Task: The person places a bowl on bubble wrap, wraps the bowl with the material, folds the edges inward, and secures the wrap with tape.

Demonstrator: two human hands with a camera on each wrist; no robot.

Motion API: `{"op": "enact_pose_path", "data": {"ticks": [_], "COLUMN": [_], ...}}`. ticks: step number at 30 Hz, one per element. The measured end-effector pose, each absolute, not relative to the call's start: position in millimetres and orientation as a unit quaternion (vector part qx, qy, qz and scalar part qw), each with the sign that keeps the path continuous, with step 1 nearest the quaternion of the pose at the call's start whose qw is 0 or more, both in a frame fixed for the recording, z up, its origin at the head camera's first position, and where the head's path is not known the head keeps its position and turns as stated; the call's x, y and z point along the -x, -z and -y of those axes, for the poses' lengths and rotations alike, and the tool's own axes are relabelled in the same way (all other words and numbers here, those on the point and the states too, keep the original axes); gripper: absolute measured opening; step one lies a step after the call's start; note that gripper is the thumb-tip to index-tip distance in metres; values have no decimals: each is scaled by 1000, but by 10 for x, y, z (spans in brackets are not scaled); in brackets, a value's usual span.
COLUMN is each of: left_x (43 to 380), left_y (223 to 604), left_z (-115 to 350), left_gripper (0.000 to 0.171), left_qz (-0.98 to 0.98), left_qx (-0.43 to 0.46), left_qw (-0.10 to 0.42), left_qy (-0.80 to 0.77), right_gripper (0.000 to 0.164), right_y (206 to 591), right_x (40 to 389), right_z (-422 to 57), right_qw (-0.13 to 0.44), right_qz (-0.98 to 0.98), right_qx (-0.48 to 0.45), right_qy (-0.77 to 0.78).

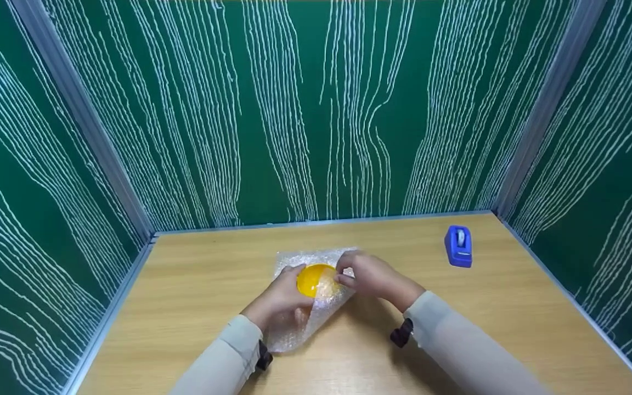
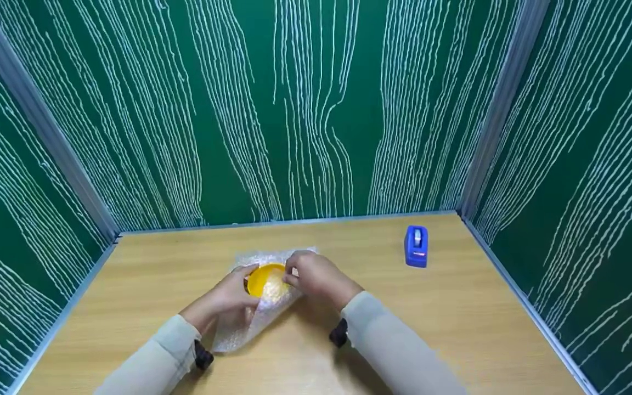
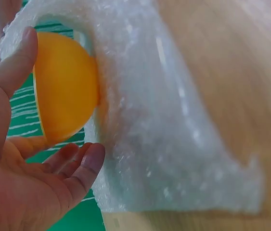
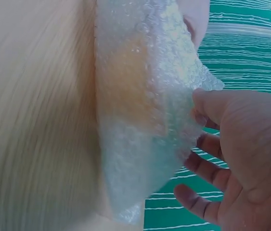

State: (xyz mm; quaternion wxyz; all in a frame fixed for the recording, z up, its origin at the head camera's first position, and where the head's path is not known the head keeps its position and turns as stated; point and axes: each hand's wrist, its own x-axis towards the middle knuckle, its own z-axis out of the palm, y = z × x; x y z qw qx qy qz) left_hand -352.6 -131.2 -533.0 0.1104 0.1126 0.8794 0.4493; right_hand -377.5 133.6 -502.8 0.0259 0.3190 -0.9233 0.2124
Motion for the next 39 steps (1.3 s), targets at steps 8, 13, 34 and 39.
{"op": "enact_pose_path", "data": {"ticks": [8, 13, 34, 39], "left_x": [3565, 3616, 3812, 3830], "left_y": [5210, 5203, 5357, 5371], "left_z": [1383, 1293, 1065, 1050], "left_gripper": [66, 42, 14, 11], "left_qz": [-867, -869, -880, -881], "left_qx": [-60, -66, -58, -36], "left_qw": [144, 101, -13, -6], "left_qy": [-473, -480, -472, -472], "right_gripper": [15, 13, 16, 17], "right_y": [5134, 5189, 5359, 5357], "right_x": [3869, 3919, 4090, 4090], "right_z": [-1201, -1151, -1067, -1052], "right_qw": [0, -8, -5, -8], "right_qz": [927, 931, 929, 928], "right_qx": [-274, -253, -226, -225], "right_qy": [-256, -262, -293, -298]}}
